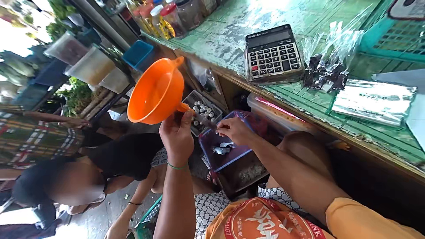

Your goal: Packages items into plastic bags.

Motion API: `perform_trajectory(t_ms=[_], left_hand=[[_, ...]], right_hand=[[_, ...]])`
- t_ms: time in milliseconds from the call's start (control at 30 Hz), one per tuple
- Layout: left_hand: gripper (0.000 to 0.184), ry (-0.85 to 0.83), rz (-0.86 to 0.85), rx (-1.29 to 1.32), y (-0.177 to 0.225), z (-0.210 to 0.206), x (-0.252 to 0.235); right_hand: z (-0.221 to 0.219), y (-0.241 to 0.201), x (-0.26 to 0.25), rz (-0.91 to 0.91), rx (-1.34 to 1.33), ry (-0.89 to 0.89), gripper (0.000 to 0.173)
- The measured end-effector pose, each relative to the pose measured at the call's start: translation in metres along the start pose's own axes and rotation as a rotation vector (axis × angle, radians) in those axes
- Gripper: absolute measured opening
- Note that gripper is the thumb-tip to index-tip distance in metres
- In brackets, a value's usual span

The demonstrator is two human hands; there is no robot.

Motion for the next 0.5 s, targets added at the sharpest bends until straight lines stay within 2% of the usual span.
perform_trajectory(t_ms=[133,233,333,400,500], left_hand=[[0.014,0.006,-0.005,-0.003,0.001,-0.002,-0.003],[0.015,-0.057,-0.007,-0.031,0.0,-0.004,-0.001],[0.019,-0.163,0.016,-0.061,-0.018,-0.012,0.018],[0.027,-0.209,0.054,-0.095,-0.038,-0.019,0.048],[0.03,-0.225,0.093,-0.138,-0.052,-0.031,0.08]], right_hand=[[0.001,-0.002,-0.001,-0.024,0.088,-0.056,0.019],[0.019,-0.005,0.0,0.018,0.137,-0.02,0.032],[0.033,-0.022,0.001,0.142,-0.06,0.082,0.033],[0.026,-0.031,0.012,0.235,-0.162,0.038,0.034],[-0.001,-0.024,0.018,0.342,-0.072,-0.045,0.018]])
Point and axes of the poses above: each hand's wrist, its own x-axis away from the middle knuckle, its own z-axis out of the back of the hand, y = z × x, the point moved 7 cm from there along -x, towards the middle knuckle, and after that the axes turned 12 degrees about y, right-handed, at the moved point
